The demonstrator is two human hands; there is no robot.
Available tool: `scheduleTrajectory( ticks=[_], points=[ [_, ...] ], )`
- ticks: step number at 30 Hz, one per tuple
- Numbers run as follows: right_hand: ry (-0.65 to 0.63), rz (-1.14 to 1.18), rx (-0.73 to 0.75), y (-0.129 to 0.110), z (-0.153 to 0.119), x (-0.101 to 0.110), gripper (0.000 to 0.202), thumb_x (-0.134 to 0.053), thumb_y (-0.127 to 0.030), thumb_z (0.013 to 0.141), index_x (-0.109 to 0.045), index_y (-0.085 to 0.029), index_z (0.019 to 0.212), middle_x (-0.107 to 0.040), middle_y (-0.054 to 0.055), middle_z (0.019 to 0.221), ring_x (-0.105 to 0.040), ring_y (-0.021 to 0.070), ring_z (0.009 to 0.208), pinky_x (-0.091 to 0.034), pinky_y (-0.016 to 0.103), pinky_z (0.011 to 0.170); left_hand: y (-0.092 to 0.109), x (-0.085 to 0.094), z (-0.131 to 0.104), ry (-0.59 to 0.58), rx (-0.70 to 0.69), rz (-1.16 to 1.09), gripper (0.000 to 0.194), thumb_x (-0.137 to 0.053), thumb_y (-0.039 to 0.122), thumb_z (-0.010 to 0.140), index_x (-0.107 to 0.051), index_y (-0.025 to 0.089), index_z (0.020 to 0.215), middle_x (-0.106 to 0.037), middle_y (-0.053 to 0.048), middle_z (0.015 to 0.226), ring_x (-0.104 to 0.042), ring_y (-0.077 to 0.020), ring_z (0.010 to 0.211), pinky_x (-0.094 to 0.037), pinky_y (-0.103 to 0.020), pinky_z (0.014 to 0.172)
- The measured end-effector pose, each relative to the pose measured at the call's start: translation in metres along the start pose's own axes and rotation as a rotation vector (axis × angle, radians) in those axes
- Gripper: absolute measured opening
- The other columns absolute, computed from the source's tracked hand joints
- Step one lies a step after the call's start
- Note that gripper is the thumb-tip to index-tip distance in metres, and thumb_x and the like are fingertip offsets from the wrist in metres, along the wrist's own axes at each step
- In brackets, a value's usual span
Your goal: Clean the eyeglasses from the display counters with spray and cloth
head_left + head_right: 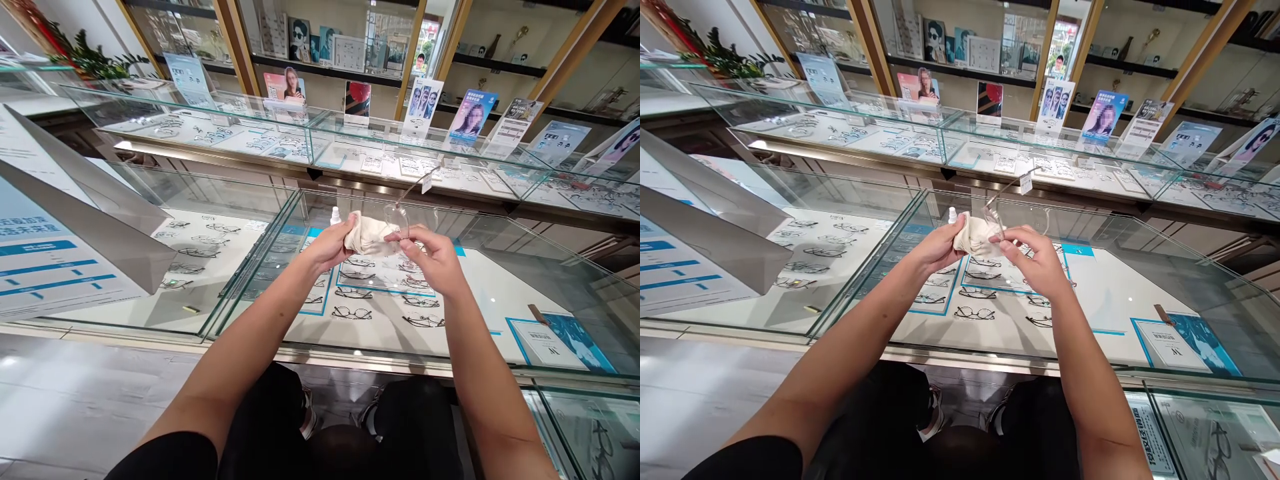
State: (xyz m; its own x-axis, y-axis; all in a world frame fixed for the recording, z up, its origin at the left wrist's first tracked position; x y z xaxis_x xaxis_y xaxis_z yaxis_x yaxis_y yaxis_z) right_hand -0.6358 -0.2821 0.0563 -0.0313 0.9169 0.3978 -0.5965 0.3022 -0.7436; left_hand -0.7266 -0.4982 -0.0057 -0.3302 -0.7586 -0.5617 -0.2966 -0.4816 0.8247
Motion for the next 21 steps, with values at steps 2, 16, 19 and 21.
scheduleTrajectory(
  ticks=[2, 16, 19, 21],
  points=[
    [-0.032, -0.299, 0.138, -0.017, -0.002, 0.005, 0.025, -0.060, -0.043, 0.105, -0.079, -0.029, 0.114, -0.081, 0.005, 0.116, -0.064, 0.0282, 0.106, -0.048, 0.048, 0.095, 0.001, 0.002, -0.002, -0.036, 0.067, 0.031, 0.044, -0.075, 0.050, 0.095, -0.074, 0.008, 0.109, -0.078, -0.012, 0.095, -0.072, -0.0165, 0.081, -0.059, -0.028, 0.077],
    [-0.471, -1.236, 0.490, -0.064, 0.002, 0.005, 0.030, -0.056, -0.002, 0.099, -0.078, -0.022, 0.102, -0.076, 0.010, 0.109, -0.060, 0.0303, 0.115, -0.041, 0.046, 0.093, 0.006, 0.003, -0.018, -0.297, 0.162, 0.347, 0.047, -0.084, 0.060, 0.080, -0.075, 0.015, 0.086, -0.074, -0.008, 0.082, -0.066, -0.0173, 0.070, -0.051, -0.027, 0.063],
    [-0.543, -1.267, 0.530, -0.061, 0.002, -0.005, 0.031, -0.054, -0.001, 0.098, -0.078, -0.021, 0.097, -0.073, 0.011, 0.100, -0.059, 0.0295, 0.109, -0.042, 0.046, 0.092, 0.006, -0.002, -0.024, -0.385, 0.248, 0.436, 0.049, -0.086, 0.062, 0.077, -0.075, 0.015, 0.084, -0.071, -0.007, 0.077, -0.060, -0.0159, 0.065, -0.047, -0.027, 0.057],
    [-0.552, -1.233, 0.531, -0.058, 0.004, -0.010, 0.032, -0.054, -0.001, 0.098, -0.078, -0.022, 0.098, -0.073, 0.010, 0.099, -0.058, 0.0293, 0.107, -0.042, 0.046, 0.094, 0.004, -0.006, -0.028, -0.444, 0.305, 0.468, 0.048, -0.088, 0.060, 0.075, -0.073, 0.014, 0.078, -0.067, -0.005, 0.070, -0.055, -0.0141, 0.059, -0.044, -0.027, 0.054]
  ],
)
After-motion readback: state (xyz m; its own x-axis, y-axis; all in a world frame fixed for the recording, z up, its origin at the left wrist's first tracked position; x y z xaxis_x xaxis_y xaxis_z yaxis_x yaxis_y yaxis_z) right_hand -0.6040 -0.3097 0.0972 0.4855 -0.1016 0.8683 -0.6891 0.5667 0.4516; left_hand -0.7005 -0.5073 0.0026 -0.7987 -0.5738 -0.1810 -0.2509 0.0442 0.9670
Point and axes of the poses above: each hand's wrist, its own z-axis towards the middle knuckle, its own x-axis out of the back of the hand, y = z × x, the point moved 2 cm from there along z, towards the middle knuckle
